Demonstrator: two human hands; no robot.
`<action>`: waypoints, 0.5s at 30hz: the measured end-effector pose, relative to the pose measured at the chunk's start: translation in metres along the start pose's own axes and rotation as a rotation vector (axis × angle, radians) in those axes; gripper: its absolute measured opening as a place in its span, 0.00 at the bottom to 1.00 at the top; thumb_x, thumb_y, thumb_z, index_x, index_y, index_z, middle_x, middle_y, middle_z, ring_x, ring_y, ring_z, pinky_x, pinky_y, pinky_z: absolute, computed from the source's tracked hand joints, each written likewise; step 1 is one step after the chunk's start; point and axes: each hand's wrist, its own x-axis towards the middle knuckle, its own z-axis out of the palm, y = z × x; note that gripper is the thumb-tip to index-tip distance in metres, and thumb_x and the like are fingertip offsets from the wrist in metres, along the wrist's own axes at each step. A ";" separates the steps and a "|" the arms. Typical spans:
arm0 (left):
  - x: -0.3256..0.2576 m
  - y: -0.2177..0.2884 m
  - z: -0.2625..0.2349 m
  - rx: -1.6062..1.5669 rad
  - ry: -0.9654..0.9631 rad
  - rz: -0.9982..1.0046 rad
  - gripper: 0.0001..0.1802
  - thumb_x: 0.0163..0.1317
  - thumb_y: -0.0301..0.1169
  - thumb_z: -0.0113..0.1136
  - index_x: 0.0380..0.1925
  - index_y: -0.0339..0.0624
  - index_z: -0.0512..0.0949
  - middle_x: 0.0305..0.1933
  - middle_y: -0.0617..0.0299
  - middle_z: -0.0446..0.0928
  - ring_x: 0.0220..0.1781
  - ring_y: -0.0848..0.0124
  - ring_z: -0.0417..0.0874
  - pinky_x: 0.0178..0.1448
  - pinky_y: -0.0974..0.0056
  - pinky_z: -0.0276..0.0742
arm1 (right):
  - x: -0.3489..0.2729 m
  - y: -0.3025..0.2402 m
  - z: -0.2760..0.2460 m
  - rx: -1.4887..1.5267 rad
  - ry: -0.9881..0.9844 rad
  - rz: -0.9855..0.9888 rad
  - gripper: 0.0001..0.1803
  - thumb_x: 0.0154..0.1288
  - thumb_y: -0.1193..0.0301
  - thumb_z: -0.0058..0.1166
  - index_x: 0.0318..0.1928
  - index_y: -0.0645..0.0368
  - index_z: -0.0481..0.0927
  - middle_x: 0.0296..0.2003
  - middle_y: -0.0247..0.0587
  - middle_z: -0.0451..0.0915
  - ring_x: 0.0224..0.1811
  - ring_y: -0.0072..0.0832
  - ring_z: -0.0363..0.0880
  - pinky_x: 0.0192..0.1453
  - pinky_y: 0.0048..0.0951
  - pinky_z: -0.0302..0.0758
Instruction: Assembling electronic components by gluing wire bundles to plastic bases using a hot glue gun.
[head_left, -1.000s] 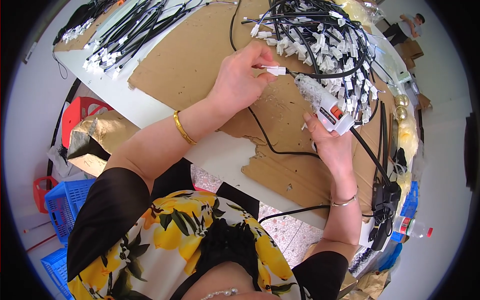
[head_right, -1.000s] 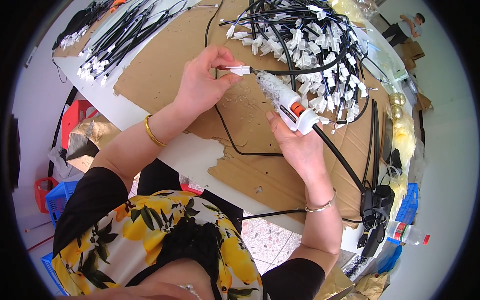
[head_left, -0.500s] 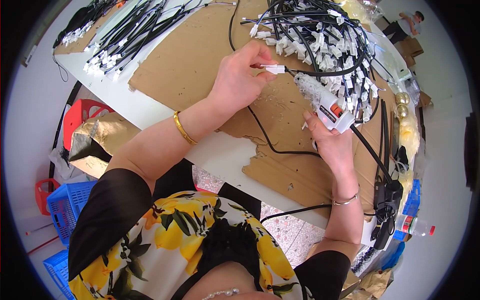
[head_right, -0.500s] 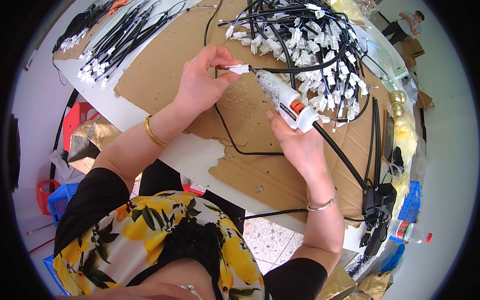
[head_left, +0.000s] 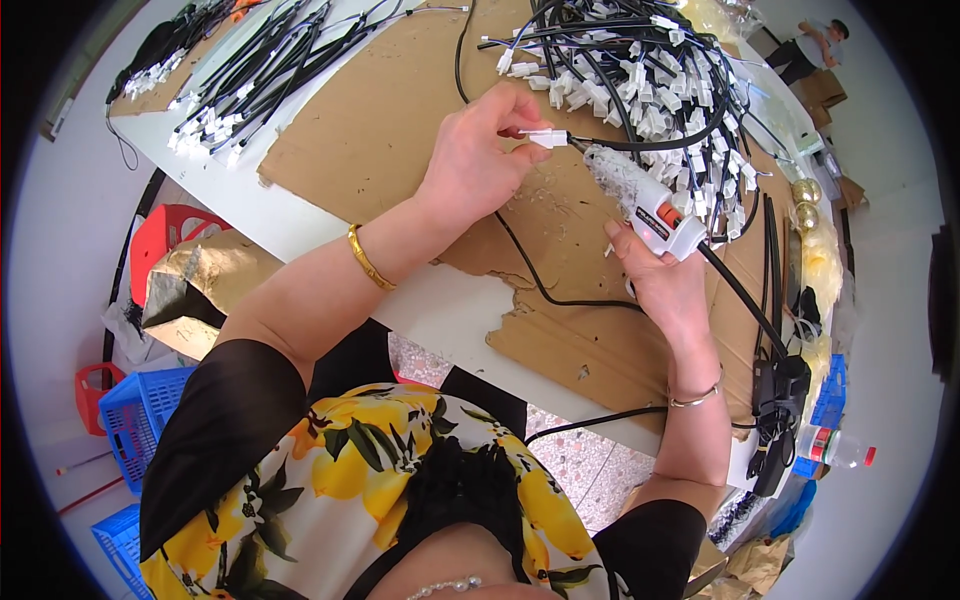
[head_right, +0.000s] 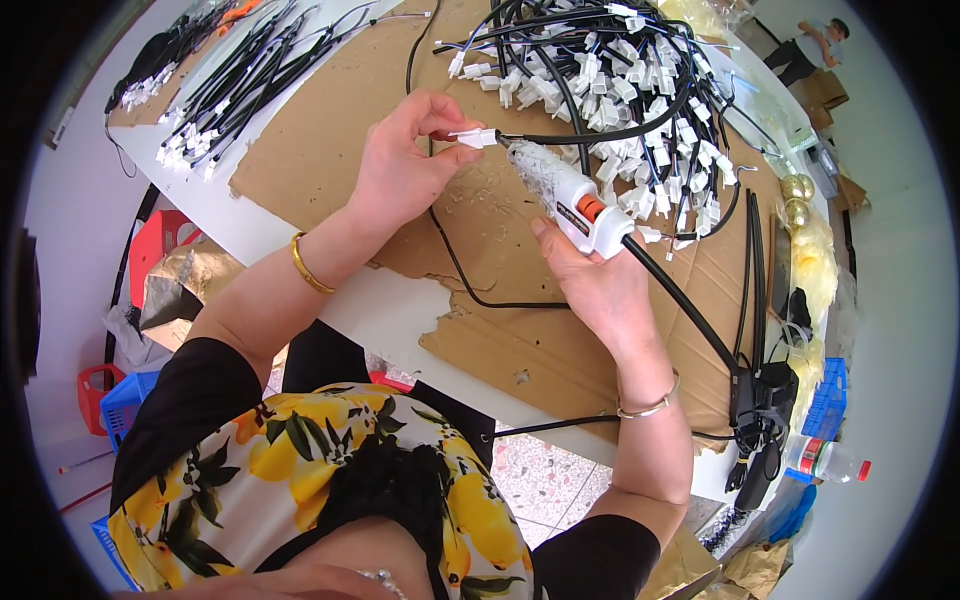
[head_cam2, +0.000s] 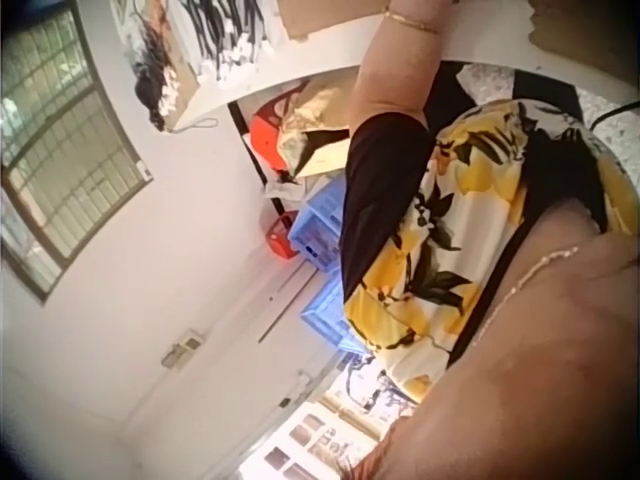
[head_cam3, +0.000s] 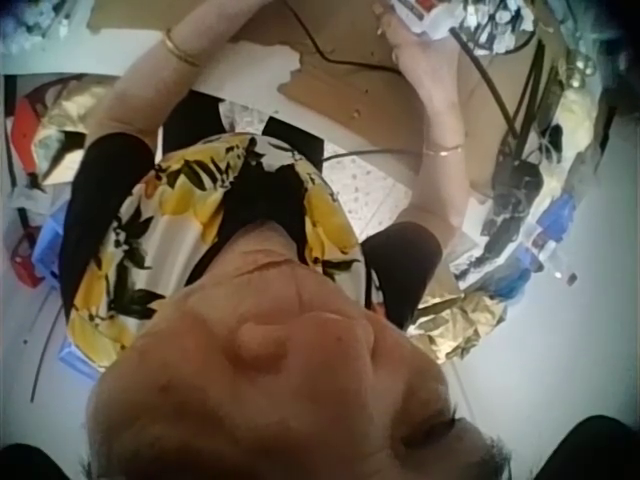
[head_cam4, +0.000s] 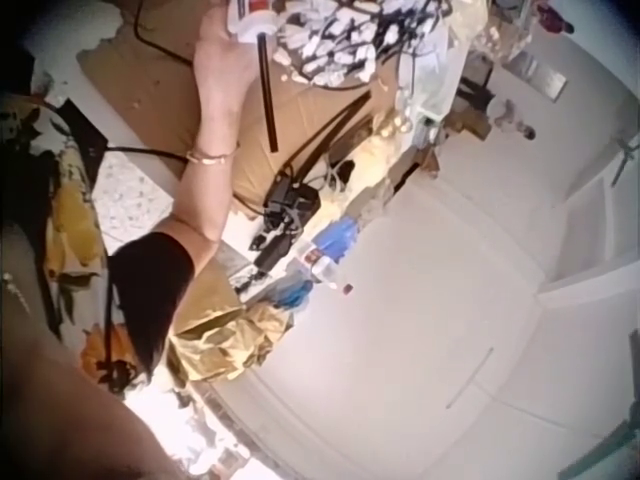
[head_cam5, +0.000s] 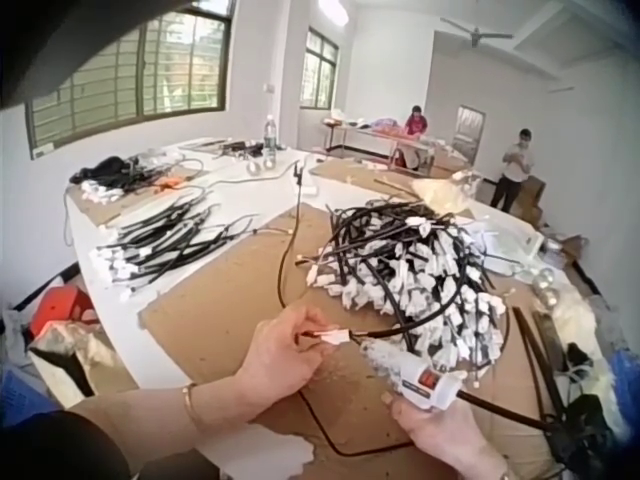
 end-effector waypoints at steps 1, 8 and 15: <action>0.000 0.000 0.000 -0.002 -0.001 -0.005 0.18 0.44 0.20 0.64 0.33 0.39 0.67 0.33 0.60 0.81 0.32 0.75 0.78 0.40 0.70 0.73 | 0.000 0.000 0.000 0.001 0.000 -0.001 0.10 0.53 0.70 0.58 0.33 0.62 0.74 0.22 0.25 0.71 0.23 0.11 0.65 0.26 0.15 0.63; 0.001 -0.001 0.000 -0.023 -0.015 -0.045 0.18 0.44 0.20 0.65 0.33 0.39 0.67 0.33 0.60 0.81 0.32 0.75 0.78 0.40 0.70 0.73 | 0.002 0.010 -0.001 0.039 0.022 0.015 0.09 0.54 0.70 0.59 0.31 0.61 0.74 0.21 0.30 0.74 0.22 0.14 0.71 0.25 0.16 0.67; 0.000 0.000 0.000 -0.006 -0.024 -0.035 0.18 0.43 0.21 0.65 0.34 0.39 0.68 0.33 0.59 0.81 0.33 0.74 0.79 0.41 0.70 0.73 | 0.002 0.011 0.000 0.070 0.029 0.010 0.10 0.54 0.70 0.58 0.31 0.62 0.74 0.21 0.30 0.74 0.22 0.15 0.71 0.26 0.16 0.67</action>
